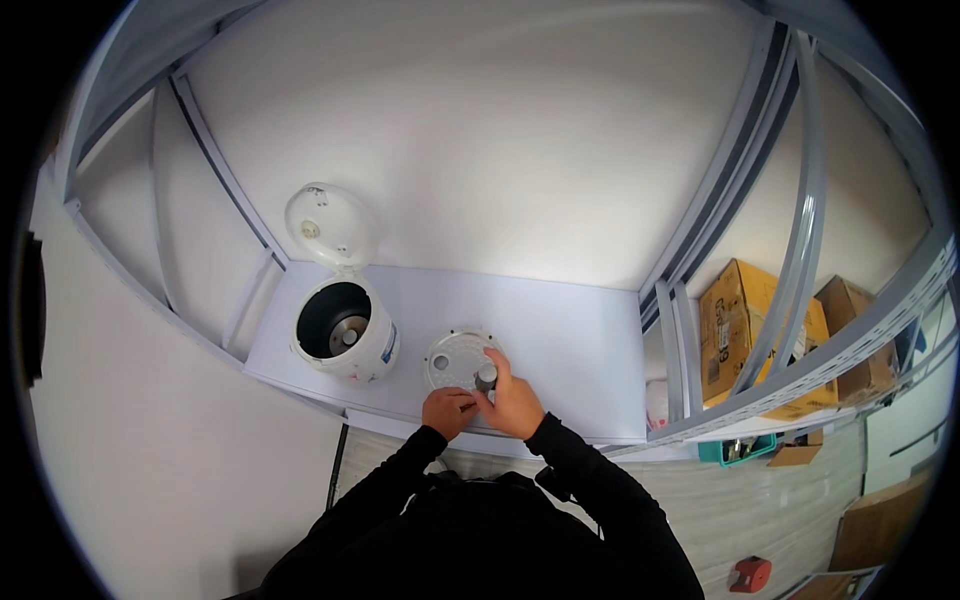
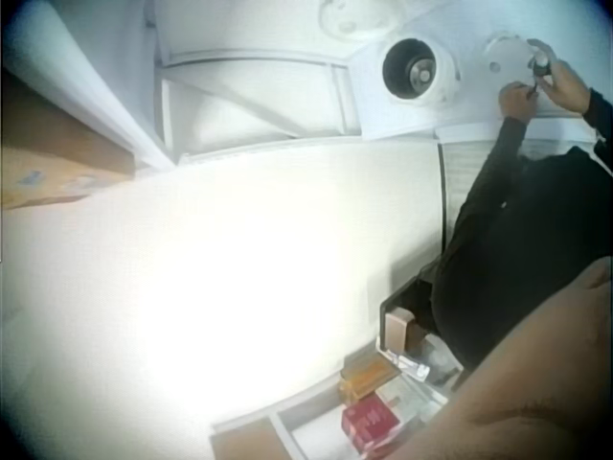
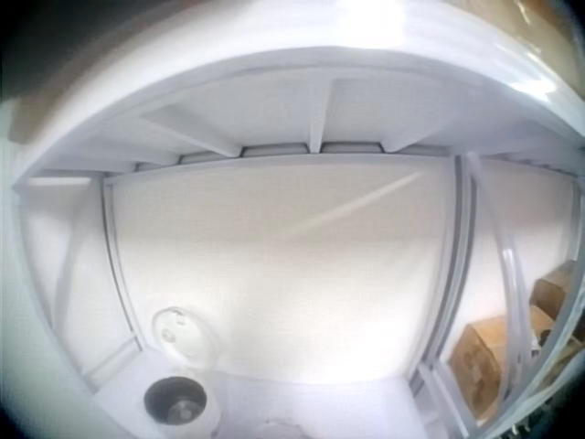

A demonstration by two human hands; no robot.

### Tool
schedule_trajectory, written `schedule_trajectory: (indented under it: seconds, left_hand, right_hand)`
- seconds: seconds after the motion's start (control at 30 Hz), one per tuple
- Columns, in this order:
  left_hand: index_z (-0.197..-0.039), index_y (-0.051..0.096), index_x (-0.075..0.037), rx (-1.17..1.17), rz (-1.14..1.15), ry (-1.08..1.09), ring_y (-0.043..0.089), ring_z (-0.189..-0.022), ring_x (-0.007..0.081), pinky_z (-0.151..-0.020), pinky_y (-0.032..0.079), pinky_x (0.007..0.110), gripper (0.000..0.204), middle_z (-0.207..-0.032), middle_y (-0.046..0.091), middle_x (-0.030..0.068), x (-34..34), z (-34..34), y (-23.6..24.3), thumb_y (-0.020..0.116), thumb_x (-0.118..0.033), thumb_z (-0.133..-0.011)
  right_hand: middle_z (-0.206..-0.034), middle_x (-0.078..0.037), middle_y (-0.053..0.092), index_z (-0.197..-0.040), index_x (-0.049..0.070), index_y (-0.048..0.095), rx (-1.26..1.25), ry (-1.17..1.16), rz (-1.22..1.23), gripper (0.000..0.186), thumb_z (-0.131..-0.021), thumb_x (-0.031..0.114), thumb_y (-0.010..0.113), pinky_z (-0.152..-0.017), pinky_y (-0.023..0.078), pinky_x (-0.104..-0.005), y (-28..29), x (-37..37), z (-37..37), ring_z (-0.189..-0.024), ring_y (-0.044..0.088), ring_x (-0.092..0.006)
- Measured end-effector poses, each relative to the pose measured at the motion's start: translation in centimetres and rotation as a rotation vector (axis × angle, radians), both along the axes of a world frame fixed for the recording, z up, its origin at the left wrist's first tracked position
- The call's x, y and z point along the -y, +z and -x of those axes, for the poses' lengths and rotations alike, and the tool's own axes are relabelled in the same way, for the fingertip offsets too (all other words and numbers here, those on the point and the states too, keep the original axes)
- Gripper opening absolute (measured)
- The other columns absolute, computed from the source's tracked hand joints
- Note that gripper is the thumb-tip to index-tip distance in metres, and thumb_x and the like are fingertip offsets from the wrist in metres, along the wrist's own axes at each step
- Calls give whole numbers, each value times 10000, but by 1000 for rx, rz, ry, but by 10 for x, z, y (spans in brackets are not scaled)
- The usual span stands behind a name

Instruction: The person uses a screwdriver to remove screws from a white plastic lid and then manipulates a small internal component inside a white appliance. The person removes the lid, unscrews it, and then uses the screwdriver to adjust a part within the appliance's interior.

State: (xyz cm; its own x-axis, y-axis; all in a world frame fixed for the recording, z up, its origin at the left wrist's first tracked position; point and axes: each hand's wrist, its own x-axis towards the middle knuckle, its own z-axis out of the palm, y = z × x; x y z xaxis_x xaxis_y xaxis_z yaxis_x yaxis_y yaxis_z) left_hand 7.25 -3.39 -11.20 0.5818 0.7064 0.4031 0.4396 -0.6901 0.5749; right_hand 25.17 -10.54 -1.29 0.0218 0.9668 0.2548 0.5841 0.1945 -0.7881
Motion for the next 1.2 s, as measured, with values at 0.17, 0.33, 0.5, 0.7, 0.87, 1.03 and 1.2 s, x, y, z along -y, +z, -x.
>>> schedule_trajectory:
  seconds: [0.17,0.33,0.5,0.7,0.87,1.03,1.2]
  left_hand:
    - [-829,794,-98,0,-17,8,713,-808,281,-735,563,426,169,-842,746,50,0,-1,1,784,-266,-827]
    - [-829,783,-97,23,-18,23,707,-800,280,-727,558,435,174,-816,731,48,1,-1,-4,787,-271,-827]
    - [-826,787,-105,-17,10,16,710,-813,277,-746,560,432,175,-838,740,48,0,-1,-6,796,-280,-820]
    - [-816,795,-111,-50,62,39,714,-837,271,-758,562,425,178,-870,751,38,1,1,-3,800,-288,-817]
    - [-844,799,-129,-58,47,20,713,-842,265,-753,562,427,165,-865,752,36,0,0,0,795,-292,-821]
    - [-857,802,-147,-224,105,68,704,-842,276,-753,559,436,173,-879,746,21,1,2,14,770,-316,-838]
    - [-841,802,-156,-99,92,-13,695,-863,284,-743,555,447,176,-906,738,22,-6,3,-2,769,-328,-832]
  right_hand:
    - [-1137,-181,679,-1446,44,438,24,-11,-162,683,-859,122,779,-708,572,-449,16,-2,8,-887,694,-410]
    - [-1064,-160,647,-1287,79,630,331,-74,-366,490,-831,84,810,-736,572,-379,50,-1,10,-892,676,-336]
    - [-1067,-159,648,-1317,91,665,156,39,-332,485,-853,120,802,-750,567,-395,57,-5,10,-893,675,-334]
    - [-1175,-191,675,-1313,74,668,425,-71,-198,424,-895,85,735,-793,576,-416,88,3,25,-997,687,-384]
    - [-1124,-185,684,-1256,101,682,218,39,-337,361,-902,140,739,-743,583,-426,73,-9,20,-931,707,-375]
    - [-990,-168,658,-1225,75,660,449,-151,-82,363,-873,116,738,-664,558,-439,91,-1,36,-808,685,-372]
    - [-896,-170,640,-1128,19,635,530,-75,-195,333,-883,210,756,-634,553,-441,78,-6,27,-720,671,-373]
